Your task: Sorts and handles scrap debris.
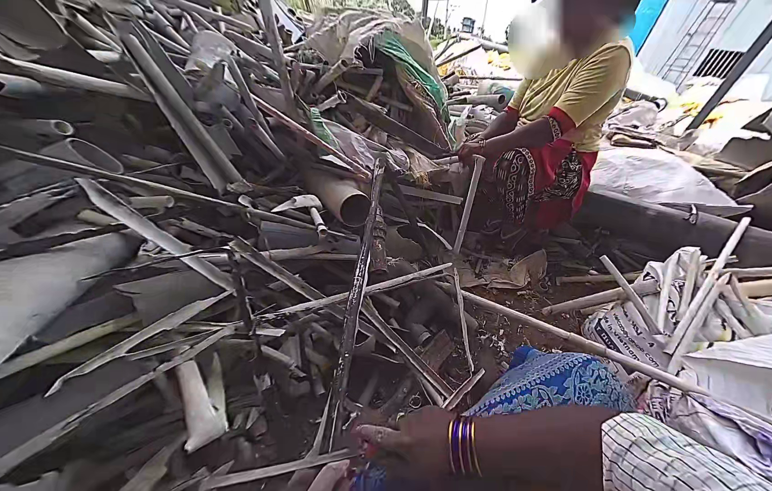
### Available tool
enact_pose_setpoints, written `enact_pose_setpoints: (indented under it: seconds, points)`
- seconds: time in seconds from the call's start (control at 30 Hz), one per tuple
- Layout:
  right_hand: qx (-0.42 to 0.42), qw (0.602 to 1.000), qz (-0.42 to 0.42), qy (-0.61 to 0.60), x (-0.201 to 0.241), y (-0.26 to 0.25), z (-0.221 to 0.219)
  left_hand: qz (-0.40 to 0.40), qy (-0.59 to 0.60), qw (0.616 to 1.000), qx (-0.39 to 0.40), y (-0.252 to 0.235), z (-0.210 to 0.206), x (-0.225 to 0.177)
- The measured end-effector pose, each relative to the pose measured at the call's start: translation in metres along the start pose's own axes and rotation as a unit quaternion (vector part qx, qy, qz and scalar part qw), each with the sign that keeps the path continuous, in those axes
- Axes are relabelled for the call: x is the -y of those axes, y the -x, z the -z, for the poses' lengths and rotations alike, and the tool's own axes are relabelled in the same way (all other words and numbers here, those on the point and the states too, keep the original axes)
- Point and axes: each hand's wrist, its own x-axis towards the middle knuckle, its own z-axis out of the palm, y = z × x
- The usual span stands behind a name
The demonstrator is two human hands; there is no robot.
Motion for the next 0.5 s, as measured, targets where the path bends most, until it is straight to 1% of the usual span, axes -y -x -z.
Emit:
enact_pose_setpoints:
  seconds: [0.03, 0.07, 0.1, 0.17, 0.2, 0.23, 0.27, 0.3, 0.37, 0.4, 0.43, 0.5]
  points:
    - [0.002, 1.000, 0.011, 0.023, -0.003, 0.000, 0.002, 0.002, 0.016, 1.000, -0.014, 0.002, -0.002, 0.000]
    - [-0.013, 0.999, 0.008, 0.045, -0.010, -0.004, 0.009, 0.005, 0.039, 0.999, -0.023, 0.003, -0.004, 0.001]
    - [-0.038, 0.997, -0.020, 0.057, -0.020, -0.012, 0.019, 0.006, 0.058, 0.998, -0.011, 0.000, -0.002, 0.002]
    - [-0.082, 0.990, -0.106, 0.048, -0.040, -0.033, 0.034, 0.027, 0.096, 0.995, 0.003, -0.002, 0.001, 0.000]
    - [-0.096, 0.985, -0.139, 0.035, -0.044, -0.041, 0.038, 0.037, 0.110, 0.993, 0.009, -0.002, 0.002, -0.003]
    - [-0.098, 0.983, -0.154, 0.017, -0.041, -0.044, 0.036, 0.046, 0.119, 0.992, 0.015, -0.002, 0.002, -0.004]
    - [-0.093, 0.985, -0.144, 0.010, -0.031, -0.040, 0.029, 0.053, 0.128, 0.990, 0.020, -0.001, 0.004, -0.005]
    - [-0.093, 0.990, -0.103, 0.029, -0.018, -0.031, 0.020, 0.056, 0.133, 0.989, 0.023, -0.002, 0.005, -0.007]
    - [-0.116, 0.989, 0.007, 0.092, -0.003, -0.011, 0.003, 0.054, 0.138, 0.989, 0.028, -0.002, 0.005, -0.008]
    - [-0.160, 0.978, 0.057, 0.123, -0.006, -0.008, -0.003, 0.050, 0.137, 0.989, 0.032, -0.002, 0.006, -0.008]
    - [-0.207, 0.963, 0.087, 0.147, -0.015, -0.012, -0.004, 0.048, 0.135, 0.989, 0.039, -0.002, 0.006, -0.008]
    - [-0.263, 0.949, 0.071, 0.161, -0.036, -0.028, 0.000, 0.054, 0.137, 0.988, 0.041, -0.002, 0.007, -0.010]
